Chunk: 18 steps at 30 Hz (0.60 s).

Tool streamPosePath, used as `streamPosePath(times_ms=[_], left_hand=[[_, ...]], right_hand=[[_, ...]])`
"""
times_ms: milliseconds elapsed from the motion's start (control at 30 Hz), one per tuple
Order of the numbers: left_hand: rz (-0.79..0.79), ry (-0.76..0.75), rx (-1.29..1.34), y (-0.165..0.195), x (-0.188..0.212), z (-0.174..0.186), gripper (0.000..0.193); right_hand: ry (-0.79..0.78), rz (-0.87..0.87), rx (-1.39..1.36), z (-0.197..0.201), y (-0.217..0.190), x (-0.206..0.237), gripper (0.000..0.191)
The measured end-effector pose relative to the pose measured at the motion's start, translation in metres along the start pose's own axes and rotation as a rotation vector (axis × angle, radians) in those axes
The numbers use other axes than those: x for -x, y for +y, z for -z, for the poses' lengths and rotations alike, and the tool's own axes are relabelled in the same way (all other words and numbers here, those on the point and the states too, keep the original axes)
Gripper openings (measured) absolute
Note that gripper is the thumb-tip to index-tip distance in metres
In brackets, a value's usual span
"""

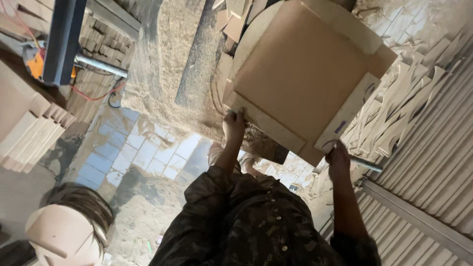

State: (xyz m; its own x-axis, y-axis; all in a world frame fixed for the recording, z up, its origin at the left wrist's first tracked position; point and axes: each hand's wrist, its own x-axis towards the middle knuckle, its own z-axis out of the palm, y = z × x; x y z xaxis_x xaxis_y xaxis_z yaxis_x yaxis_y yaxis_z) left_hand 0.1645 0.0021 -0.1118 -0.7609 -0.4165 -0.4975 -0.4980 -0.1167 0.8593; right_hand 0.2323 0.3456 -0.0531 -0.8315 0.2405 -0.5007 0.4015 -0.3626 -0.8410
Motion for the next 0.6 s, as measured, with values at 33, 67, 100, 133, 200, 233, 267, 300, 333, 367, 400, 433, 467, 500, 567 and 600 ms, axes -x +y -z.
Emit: streamPosePath(times_ms=[33, 67, 100, 133, 200, 233, 267, 300, 333, 367, 400, 433, 467, 500, 567, 600], left_hand=[[0.007, -0.003, -0.007, 0.0, -0.001, 0.0, 0.036], [0.012, -0.005, -0.013, 0.002, -0.002, 0.0, 0.036], [0.019, -0.008, -0.02, 0.004, -0.003, 0.0, 0.035], [0.027, -0.01, -0.005, 0.008, -0.003, -0.001, 0.033], [0.04, -0.017, 0.028, 0.012, -0.003, 0.0, 0.031], [0.026, -0.007, -0.007, 0.014, -0.002, 0.001, 0.033], [0.013, 0.003, -0.044, 0.016, -0.001, 0.002, 0.035], [-0.005, 0.014, -0.08, 0.018, -0.001, 0.004, 0.037], [-0.009, 0.024, -0.101, 0.02, 0.0, 0.005, 0.039], [-0.013, 0.034, -0.124, 0.021, -0.001, 0.006, 0.042], [-0.017, 0.043, -0.148, 0.023, -0.002, 0.007, 0.044], [-0.029, 0.041, -0.154, 0.024, -0.004, 0.008, 0.044], [-0.04, 0.038, -0.162, 0.026, -0.006, 0.009, 0.043], [-0.051, 0.032, -0.17, 0.027, -0.009, 0.01, 0.043], [-0.044, -0.005, -0.194, 0.031, -0.013, 0.011, 0.044], [-0.04, -0.025, -0.205, 0.032, -0.015, 0.012, 0.045]], right_hand=[[0.022, 0.005, 0.134, -0.007, -0.001, -0.009, 0.029], [0.046, 0.002, 0.225, -0.015, -0.002, -0.016, 0.027], [0.065, 0.005, 0.274, -0.023, -0.004, -0.02, 0.024], [0.075, 0.013, 0.321, -0.031, -0.006, -0.021, 0.022], [0.054, 0.059, 0.348, -0.037, -0.007, -0.019, 0.021], [0.02, 0.078, 0.35, -0.038, -0.007, -0.016, 0.022], [-0.013, 0.095, 0.353, -0.039, -0.007, -0.012, 0.023], [-0.002, 0.086, 0.338, -0.041, -0.008, -0.008, 0.022], [0.008, 0.077, 0.323, -0.042, -0.008, -0.004, 0.021], [0.019, 0.066, 0.307, -0.043, -0.007, -0.001, 0.02], [0.004, 0.094, 0.302, -0.045, -0.006, 0.002, 0.02], [-0.011, 0.12, 0.298, -0.048, -0.004, 0.003, 0.02], [-0.024, 0.145, 0.292, -0.049, -0.002, 0.004, 0.02], [0.009, 0.124, 0.305, -0.052, 0.0, 0.004, 0.021], [0.079, 0.079, 0.33, -0.055, 0.003, 0.004, 0.023], [0.1, 0.062, 0.311, -0.058, 0.003, 0.005, 0.024]])
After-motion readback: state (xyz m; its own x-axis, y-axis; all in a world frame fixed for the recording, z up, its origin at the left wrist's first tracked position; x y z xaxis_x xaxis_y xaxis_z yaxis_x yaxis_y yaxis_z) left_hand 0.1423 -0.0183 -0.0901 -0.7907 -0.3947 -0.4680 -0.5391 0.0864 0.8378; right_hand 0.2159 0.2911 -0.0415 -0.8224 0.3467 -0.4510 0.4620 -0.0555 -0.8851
